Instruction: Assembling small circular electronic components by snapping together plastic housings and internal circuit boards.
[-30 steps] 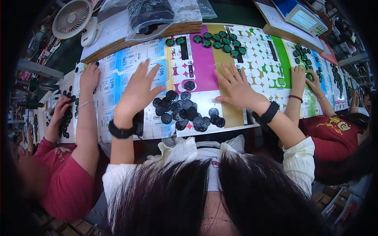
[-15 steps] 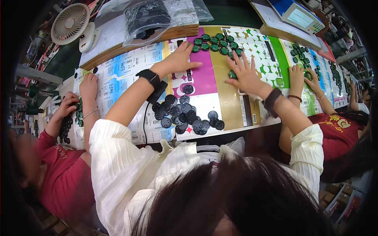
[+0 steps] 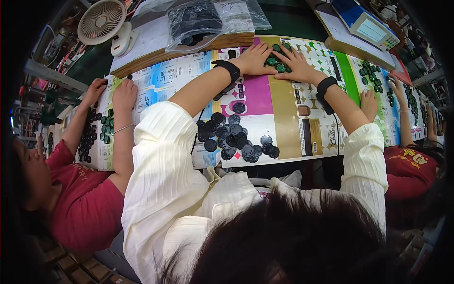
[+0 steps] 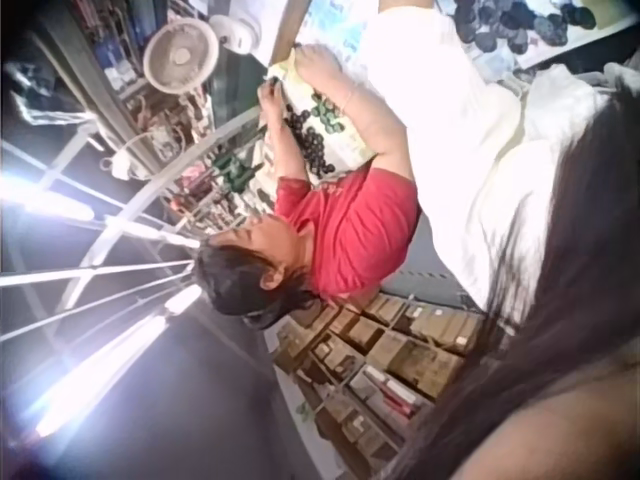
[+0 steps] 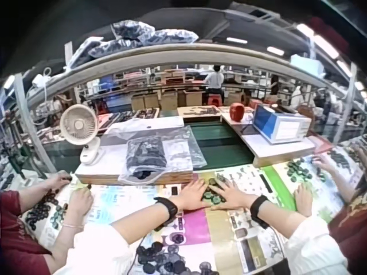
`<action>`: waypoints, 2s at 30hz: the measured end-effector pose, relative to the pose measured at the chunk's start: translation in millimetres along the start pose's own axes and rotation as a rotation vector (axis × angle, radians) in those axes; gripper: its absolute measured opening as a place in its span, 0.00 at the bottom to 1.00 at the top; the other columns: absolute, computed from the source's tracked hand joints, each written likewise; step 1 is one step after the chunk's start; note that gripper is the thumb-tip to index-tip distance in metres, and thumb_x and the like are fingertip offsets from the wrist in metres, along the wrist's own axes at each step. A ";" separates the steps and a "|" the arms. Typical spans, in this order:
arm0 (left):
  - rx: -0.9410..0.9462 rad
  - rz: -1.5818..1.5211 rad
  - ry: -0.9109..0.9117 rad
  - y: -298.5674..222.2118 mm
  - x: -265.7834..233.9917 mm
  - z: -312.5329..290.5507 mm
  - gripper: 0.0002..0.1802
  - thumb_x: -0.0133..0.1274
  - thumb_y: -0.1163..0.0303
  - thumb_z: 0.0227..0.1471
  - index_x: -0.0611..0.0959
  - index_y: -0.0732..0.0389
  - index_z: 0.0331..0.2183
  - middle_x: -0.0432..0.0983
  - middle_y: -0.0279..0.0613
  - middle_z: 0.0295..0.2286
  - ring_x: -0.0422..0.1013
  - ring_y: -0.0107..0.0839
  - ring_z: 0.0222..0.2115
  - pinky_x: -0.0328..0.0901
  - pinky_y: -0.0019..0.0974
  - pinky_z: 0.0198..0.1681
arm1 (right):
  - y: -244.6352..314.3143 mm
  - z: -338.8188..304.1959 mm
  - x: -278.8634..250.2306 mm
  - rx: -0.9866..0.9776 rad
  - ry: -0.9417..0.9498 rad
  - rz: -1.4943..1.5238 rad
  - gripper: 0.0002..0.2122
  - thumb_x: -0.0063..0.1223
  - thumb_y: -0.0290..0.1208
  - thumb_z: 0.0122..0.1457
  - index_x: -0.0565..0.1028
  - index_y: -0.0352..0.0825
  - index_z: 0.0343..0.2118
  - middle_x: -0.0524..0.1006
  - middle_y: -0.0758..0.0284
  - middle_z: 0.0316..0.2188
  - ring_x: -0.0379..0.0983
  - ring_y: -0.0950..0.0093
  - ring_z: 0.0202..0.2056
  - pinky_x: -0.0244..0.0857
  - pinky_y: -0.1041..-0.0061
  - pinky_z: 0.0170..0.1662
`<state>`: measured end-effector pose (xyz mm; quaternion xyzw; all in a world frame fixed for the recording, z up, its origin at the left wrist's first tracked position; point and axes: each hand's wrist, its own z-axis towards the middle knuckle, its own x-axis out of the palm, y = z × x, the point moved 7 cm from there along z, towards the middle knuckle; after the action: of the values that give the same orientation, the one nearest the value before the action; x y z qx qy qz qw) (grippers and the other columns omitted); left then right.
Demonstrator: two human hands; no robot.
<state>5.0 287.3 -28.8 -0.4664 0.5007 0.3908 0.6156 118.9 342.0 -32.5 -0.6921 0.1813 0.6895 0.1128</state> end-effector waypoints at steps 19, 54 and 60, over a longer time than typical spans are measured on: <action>-0.251 0.071 -0.097 -42.4 -89.2 -180.8 0.39 0.51 0.46 0.47 0.63 0.58 0.55 0.50 0.59 0.56 0.44 0.52 0.59 0.46 0.50 0.58 | 27.3 13.3 -19.9 0.090 -0.274 -0.270 0.32 0.49 0.52 0.52 0.57 0.45 0.58 0.59 0.57 0.56 0.54 0.57 0.57 0.50 0.59 0.57; -0.493 -0.374 -0.245 -57.0 -59.8 -203.2 0.15 0.59 0.74 0.36 0.78 0.67 0.31 0.74 0.51 0.27 0.69 0.48 0.31 0.64 0.41 0.36 | 197.4 -83.8 -42.6 -0.080 -0.214 0.468 0.12 0.51 0.27 0.49 0.72 0.31 0.38 0.70 0.59 0.33 0.70 0.60 0.33 0.65 0.67 0.36; -0.445 -0.364 -0.213 -67.2 -56.1 -192.9 0.15 0.59 0.72 0.35 0.78 0.66 0.30 0.74 0.50 0.27 0.69 0.47 0.32 0.63 0.41 0.36 | 187.1 -91.4 -42.0 0.002 -0.316 0.549 0.06 0.54 0.24 0.47 0.73 0.33 0.30 0.71 0.60 0.26 0.70 0.59 0.29 0.64 0.67 0.32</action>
<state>9.3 82.7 26.3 -0.6283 0.2437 0.4208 0.6073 127.0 138.9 29.0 -0.5016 0.3422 0.7930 -0.0498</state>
